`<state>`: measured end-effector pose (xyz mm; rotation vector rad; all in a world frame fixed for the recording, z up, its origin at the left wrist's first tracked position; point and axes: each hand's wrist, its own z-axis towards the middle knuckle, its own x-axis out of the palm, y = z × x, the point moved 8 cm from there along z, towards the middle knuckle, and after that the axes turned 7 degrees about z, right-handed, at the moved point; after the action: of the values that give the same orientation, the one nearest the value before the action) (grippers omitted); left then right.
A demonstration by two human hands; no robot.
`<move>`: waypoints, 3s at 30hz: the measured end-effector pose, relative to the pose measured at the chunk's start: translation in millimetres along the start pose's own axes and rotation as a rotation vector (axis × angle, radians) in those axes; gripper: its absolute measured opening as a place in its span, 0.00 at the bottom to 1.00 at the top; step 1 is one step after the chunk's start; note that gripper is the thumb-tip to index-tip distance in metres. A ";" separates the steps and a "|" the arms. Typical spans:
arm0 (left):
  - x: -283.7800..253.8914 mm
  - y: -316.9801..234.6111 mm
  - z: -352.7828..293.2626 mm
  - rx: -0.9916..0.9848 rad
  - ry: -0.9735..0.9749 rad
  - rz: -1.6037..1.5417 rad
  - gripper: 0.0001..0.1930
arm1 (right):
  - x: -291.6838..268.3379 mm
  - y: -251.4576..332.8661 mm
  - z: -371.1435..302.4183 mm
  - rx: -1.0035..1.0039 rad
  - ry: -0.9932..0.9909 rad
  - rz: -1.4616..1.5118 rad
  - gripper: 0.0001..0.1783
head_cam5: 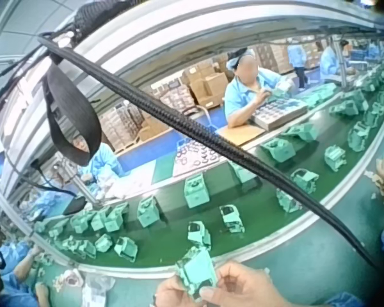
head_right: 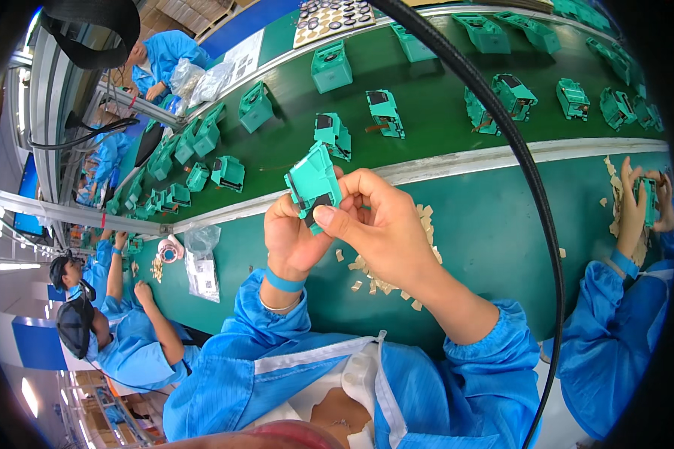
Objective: Assemble small mechanical or electronic components into green plastic housings on an assembly line.
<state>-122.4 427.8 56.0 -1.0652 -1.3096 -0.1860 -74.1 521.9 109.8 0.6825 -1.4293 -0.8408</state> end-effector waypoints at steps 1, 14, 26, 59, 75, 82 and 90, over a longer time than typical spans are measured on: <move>4.1 0.9 0.9 0.008 0.013 -0.040 0.32 | -1.8 -0.3 -0.7 -0.006 0.002 -0.004 0.09; 11.4 -9.9 2.0 0.092 -0.092 0.020 0.35 | -21.8 14.8 2.9 -0.102 -0.069 -0.339 0.11; -225.6 -136.2 7.8 0.167 -0.845 0.687 0.24 | 56.0 68.0 -81.3 -0.034 1.261 0.064 0.18; -124.9 -81.8 -73.2 0.001 -0.396 1.515 0.07 | 28.0 -6.1 -51.3 0.165 1.137 -0.385 0.20; -162.6 -83.1 -186.8 -0.096 -0.773 1.910 0.15 | -46.8 -67.2 -49.7 0.450 0.468 -0.285 0.13; -125.9 -87.8 -201.6 0.391 -0.967 2.262 0.10 | -63.0 -79.6 -46.6 0.380 0.420 -0.181 0.13; -136.2 -82.4 -202.4 0.393 -0.998 2.145 0.06 | -65.4 -74.4 -46.8 0.353 0.415 -0.137 0.14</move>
<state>-80.2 178.5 7.7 -1.6737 -0.2480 2.2664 -31.2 530.8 9.4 1.1615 -1.1679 -0.5104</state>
